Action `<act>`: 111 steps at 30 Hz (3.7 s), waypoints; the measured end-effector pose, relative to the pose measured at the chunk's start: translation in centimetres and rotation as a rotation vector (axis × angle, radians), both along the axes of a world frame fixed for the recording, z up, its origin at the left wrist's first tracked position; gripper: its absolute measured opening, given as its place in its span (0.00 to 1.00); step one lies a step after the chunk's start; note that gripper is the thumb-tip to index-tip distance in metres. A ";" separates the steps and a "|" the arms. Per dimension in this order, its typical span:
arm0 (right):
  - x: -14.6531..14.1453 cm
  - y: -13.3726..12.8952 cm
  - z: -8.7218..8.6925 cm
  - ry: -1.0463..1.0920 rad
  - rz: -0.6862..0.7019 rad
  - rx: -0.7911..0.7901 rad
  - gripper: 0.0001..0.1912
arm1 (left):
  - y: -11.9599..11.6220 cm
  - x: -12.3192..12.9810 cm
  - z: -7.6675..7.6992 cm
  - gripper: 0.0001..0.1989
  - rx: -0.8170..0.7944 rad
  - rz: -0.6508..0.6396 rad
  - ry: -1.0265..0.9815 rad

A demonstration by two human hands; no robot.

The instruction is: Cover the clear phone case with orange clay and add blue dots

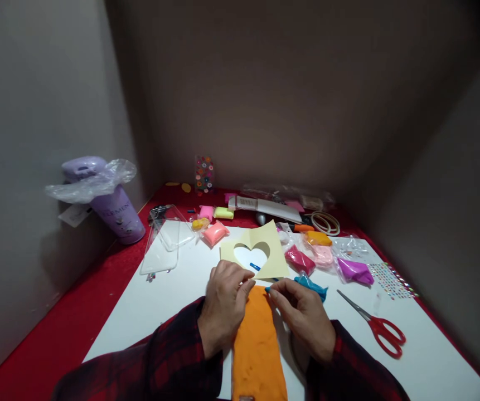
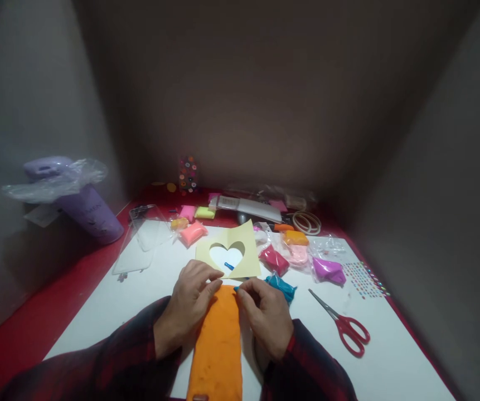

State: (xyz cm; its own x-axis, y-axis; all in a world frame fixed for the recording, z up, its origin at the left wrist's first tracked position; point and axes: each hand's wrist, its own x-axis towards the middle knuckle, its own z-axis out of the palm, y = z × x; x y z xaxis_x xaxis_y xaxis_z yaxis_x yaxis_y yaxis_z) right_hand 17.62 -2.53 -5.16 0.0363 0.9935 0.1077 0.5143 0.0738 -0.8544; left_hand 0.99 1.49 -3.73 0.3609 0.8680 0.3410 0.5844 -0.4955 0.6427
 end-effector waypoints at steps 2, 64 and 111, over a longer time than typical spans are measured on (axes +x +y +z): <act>0.0 0.3 0.1 -0.032 0.010 -0.017 0.10 | 0.0 -0.1 -0.2 0.07 0.008 0.003 0.004; -0.1 -0.1 -0.1 -0.179 0.057 0.137 0.06 | -1.1 0.0 -0.7 0.11 0.030 -0.149 0.073; -0.2 -1.1 -0.4 -0.292 0.117 0.328 0.10 | -1.1 -0.1 -0.8 0.11 0.123 -0.129 0.114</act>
State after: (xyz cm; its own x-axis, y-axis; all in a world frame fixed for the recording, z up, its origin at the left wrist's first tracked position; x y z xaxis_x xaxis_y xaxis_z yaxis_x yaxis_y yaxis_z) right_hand 17.41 -3.60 -5.55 -0.1532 0.9006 0.4067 0.7024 0.3887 -0.5963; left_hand 0.86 0.36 -4.57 0.5091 0.7663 0.3919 0.5763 -0.6417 0.5061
